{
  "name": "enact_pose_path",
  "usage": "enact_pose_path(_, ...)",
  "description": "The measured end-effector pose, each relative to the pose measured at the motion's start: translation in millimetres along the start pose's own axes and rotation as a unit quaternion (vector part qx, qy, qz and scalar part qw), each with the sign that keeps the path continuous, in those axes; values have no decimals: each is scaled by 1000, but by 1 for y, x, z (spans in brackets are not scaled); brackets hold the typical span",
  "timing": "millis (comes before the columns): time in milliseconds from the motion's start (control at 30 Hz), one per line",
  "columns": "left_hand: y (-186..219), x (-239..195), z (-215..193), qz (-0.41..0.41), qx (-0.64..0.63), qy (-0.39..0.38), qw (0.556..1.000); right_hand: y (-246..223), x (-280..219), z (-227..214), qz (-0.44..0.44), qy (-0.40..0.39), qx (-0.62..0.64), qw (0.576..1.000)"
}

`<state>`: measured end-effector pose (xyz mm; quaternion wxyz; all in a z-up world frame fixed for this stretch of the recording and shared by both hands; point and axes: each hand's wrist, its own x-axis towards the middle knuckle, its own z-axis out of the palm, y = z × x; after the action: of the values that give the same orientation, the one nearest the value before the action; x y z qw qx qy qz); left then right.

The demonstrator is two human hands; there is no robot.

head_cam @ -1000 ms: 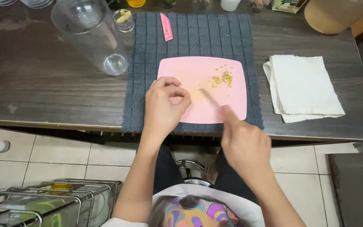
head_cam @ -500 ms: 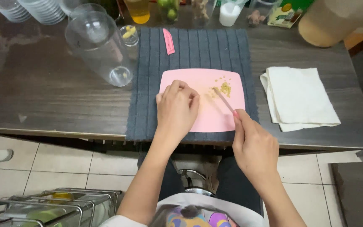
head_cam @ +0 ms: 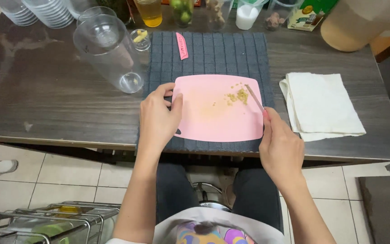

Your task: The person sits on the floor in front of a counter and uses a knife to chop ginger on a pink cutting board. After chopping, they scrape the ginger into a glass and wipe the cutting board with a cloth.

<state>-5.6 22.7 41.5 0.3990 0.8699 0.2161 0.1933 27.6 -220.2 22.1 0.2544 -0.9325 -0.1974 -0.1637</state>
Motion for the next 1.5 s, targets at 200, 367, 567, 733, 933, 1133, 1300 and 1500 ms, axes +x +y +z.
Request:
enact_pose_path(200,-16,13,-2,-34,-28,-13,999,12,-8,9,-19,-13,-71,997)
enact_pose_path(367,-2,-7,1,-34,-148,-15,988,14,-9,13,-25,11,-52,998)
enact_pose_path(567,-9,-6,9,-72,-201,-84,973,9,-8,5,-16,7,-17,1000)
enact_pose_path(733,-8,-14,4,-59,-224,-86,969,2,-5,-1,-4,-3,18,1000)
enact_pose_path(933,-16,-20,-1,-28,-340,-61,938,11,1,-2,20,0,70,997)
enact_pose_path(1133,-14,-27,-35,-19,-425,-12,905,-22,32,-28,-75,58,120,988)
enact_pose_path(1300,-1,-34,-78,-112,-468,34,876,-39,58,-31,-158,39,146,976)
enact_pose_path(1500,29,-22,-124,-148,-407,88,897,-61,121,-42,-260,27,135,956)
